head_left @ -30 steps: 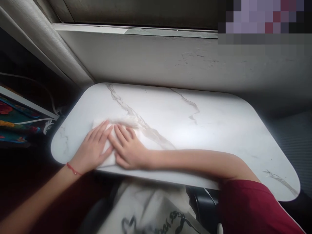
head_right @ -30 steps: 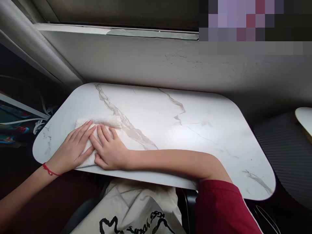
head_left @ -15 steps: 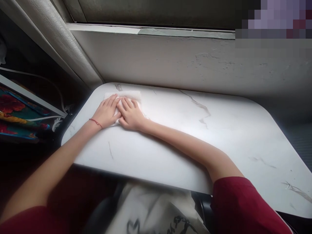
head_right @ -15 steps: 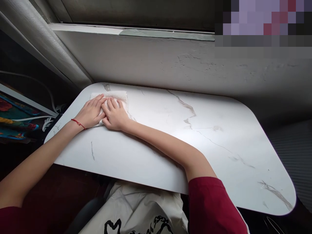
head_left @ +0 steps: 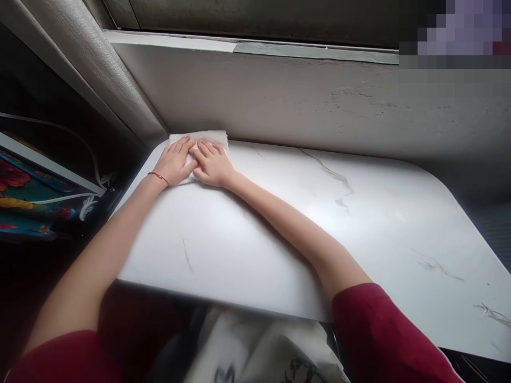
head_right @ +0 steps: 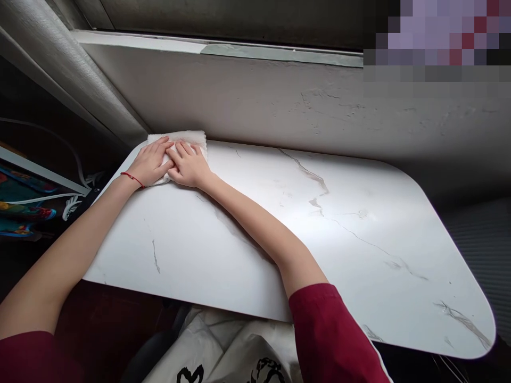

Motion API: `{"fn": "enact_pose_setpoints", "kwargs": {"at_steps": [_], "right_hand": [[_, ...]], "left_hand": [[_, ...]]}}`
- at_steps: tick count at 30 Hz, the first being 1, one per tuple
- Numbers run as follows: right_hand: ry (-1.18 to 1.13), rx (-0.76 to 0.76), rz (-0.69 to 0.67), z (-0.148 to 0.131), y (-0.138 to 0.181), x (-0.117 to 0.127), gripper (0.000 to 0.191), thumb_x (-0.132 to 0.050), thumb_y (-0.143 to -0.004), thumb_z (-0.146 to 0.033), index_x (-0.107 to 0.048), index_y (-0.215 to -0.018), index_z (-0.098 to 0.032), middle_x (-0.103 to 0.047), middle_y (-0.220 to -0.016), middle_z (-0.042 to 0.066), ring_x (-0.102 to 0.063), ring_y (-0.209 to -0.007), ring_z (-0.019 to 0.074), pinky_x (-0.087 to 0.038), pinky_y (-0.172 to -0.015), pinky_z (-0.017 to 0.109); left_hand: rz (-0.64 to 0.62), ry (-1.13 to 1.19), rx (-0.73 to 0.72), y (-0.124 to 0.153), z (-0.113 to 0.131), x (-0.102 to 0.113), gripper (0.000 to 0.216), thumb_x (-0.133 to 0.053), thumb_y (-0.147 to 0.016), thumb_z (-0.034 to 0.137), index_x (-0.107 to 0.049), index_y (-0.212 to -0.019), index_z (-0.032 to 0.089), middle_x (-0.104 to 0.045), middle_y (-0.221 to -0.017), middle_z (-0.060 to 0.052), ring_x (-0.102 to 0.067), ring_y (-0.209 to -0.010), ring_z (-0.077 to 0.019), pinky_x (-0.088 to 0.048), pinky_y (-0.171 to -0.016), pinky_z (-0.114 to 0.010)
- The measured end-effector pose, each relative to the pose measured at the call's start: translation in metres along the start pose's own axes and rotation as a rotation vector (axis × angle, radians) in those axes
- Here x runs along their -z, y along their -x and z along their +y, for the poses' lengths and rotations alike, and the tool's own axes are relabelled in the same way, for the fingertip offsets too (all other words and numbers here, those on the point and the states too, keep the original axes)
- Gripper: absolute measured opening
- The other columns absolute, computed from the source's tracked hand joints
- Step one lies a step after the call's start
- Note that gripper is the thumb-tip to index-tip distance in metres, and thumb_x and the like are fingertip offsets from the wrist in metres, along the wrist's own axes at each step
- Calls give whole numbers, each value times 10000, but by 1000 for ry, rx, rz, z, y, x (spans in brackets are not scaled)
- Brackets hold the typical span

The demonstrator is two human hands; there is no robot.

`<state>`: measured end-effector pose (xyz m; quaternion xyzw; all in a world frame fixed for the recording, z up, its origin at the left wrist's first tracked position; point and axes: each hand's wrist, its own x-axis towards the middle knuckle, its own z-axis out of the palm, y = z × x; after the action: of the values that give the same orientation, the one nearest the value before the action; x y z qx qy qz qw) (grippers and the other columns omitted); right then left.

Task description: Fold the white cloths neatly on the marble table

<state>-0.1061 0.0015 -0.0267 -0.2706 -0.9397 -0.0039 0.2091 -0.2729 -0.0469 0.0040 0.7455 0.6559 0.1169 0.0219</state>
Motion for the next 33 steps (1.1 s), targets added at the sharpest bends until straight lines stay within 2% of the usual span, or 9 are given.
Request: {"fn": "enact_pose_setpoints", "kwargs": {"at_steps": [7, 14, 19, 22, 27, 30, 33], "right_hand": [[45, -47, -78, -10, -18, 5, 563, -319, -974, -332, -411, -1481, -107, -416, -1568, 184, -338, -1478, 304, -250, -1208, 517], [75, -46, -96, -17, -36, -3, 574, -305, -983, -337, -387, -1507, -118, -406, -1579, 182, -332, -1481, 317, -265, -1190, 551], [160, -75, -140, -23, -37, 0, 563, -243, -1015, -317, -348, -1527, -108, -417, -1557, 194, -371, -1450, 310, -281, -1181, 522], [157, -93, -128, -32, -31, 2, 560, -270, -1018, -316, -365, -1519, -86, -457, -1518, 215, -430, -1394, 325, -297, -1163, 522], [139, -105, -91, -65, -7, 10, 585, -339, -1002, -341, -379, -1516, -64, -430, -1551, 221, -385, -1436, 339, -264, -1188, 527], [154, -79, -127, -90, 14, 21, 604, -305, -1015, -370, -346, -1537, -69, -389, -1578, 223, -340, -1467, 336, -243, -1206, 519], [119, -18, -139, -111, 38, 33, 606, -300, -1016, -356, -327, -1557, -85, -381, -1590, 203, -340, -1467, 314, -222, -1226, 492]], "left_hand": [[-25, 11, -4, -5, -19, 7, 707, -341, -935, 480, -384, -1537, 112, -303, -1660, -154, -268, -1541, -302, -208, -1246, -476], [-7, 35, 33, -5, -35, 11, 676, -361, -933, 425, -393, -1539, 129, -318, -1658, -139, -293, -1526, -310, -202, -1241, -491], [3, 39, 40, -5, -35, 10, 669, -330, -943, 400, -399, -1533, 93, -314, -1656, -156, -285, -1528, -317, -194, -1243, -499], [10, 24, 14, 0, -32, 11, 670, -304, -942, 396, -397, -1533, 93, -319, -1654, -160, -276, -1536, -305, -189, -1247, -505], [10, -28, -65, 33, -29, 15, 707, -248, -939, 420, -412, -1515, 43, -359, -1627, -196, -301, -1531, -303, -206, -1255, -489], [28, -54, -87, 69, -26, 17, 706, -215, -955, 427, -415, -1508, 37, -380, -1610, -218, -317, -1526, -314, -229, -1252, -498], [58, -81, -96, 108, -17, 20, 671, -205, -975, 426, -395, -1526, 94, -371, -1619, -204, -328, -1522, -327, -240, -1247, -531]]}}
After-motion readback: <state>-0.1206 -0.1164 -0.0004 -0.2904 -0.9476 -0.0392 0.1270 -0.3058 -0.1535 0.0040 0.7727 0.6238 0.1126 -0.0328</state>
